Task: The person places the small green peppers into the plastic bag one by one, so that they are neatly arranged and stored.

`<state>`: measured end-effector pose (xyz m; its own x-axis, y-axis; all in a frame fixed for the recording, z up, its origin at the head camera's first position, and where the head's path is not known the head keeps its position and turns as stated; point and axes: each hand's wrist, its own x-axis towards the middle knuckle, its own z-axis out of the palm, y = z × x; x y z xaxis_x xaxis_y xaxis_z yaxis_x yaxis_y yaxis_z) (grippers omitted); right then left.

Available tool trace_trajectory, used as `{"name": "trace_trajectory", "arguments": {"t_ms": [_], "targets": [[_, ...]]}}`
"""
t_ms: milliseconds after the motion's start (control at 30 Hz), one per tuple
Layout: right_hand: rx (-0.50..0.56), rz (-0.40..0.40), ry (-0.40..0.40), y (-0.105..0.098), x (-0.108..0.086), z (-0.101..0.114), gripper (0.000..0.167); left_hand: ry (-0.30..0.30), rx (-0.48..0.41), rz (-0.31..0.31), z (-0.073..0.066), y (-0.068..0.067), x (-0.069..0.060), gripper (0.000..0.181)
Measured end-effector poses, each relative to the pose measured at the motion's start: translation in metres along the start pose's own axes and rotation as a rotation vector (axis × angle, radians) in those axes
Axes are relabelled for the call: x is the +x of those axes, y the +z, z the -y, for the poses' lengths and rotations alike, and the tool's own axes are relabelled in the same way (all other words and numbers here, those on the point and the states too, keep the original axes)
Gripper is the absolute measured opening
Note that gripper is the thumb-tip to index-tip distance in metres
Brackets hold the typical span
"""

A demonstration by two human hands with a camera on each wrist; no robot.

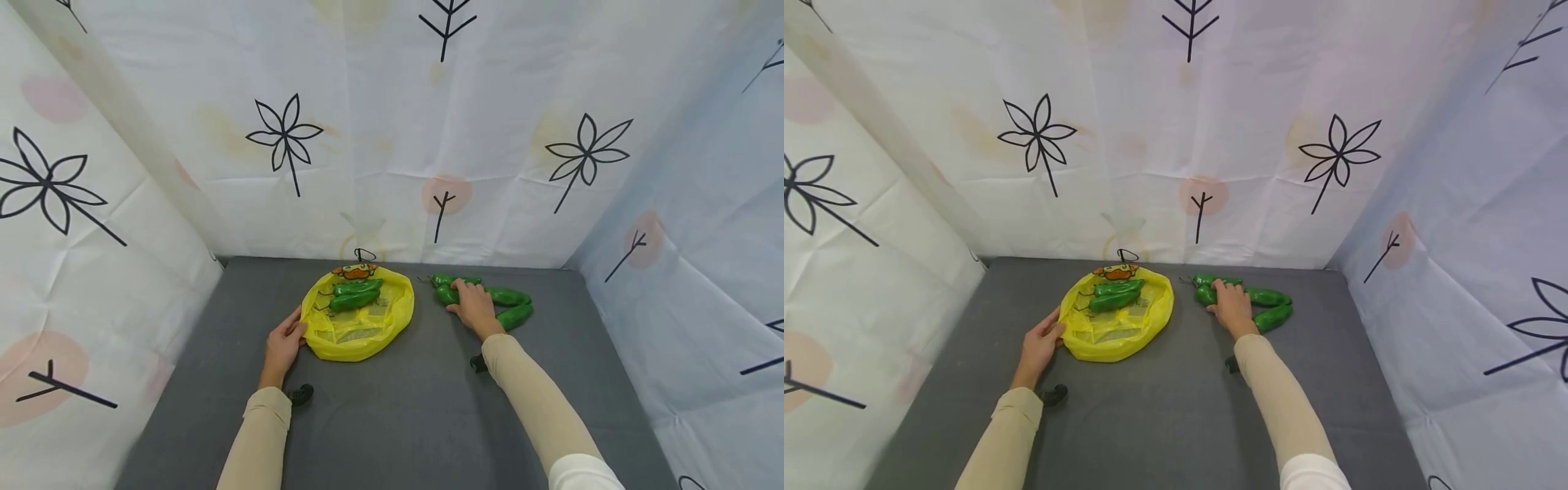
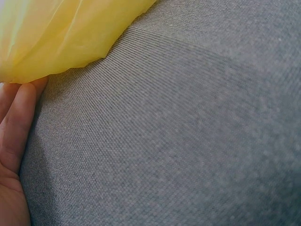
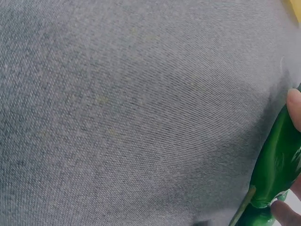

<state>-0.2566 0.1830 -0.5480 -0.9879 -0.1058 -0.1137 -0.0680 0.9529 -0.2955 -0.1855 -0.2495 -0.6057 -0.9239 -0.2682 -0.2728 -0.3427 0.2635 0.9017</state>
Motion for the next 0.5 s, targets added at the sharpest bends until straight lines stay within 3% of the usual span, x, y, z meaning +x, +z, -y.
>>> {"name": "trace_trajectory", "arguments": {"t_ms": [500], "targets": [[0.113, -0.067, -0.052, -0.0083, -0.0041, -0.0105, 0.051, 0.011, 0.015, -0.013, 0.0023, 0.0014, 0.0007, 0.051]]}}
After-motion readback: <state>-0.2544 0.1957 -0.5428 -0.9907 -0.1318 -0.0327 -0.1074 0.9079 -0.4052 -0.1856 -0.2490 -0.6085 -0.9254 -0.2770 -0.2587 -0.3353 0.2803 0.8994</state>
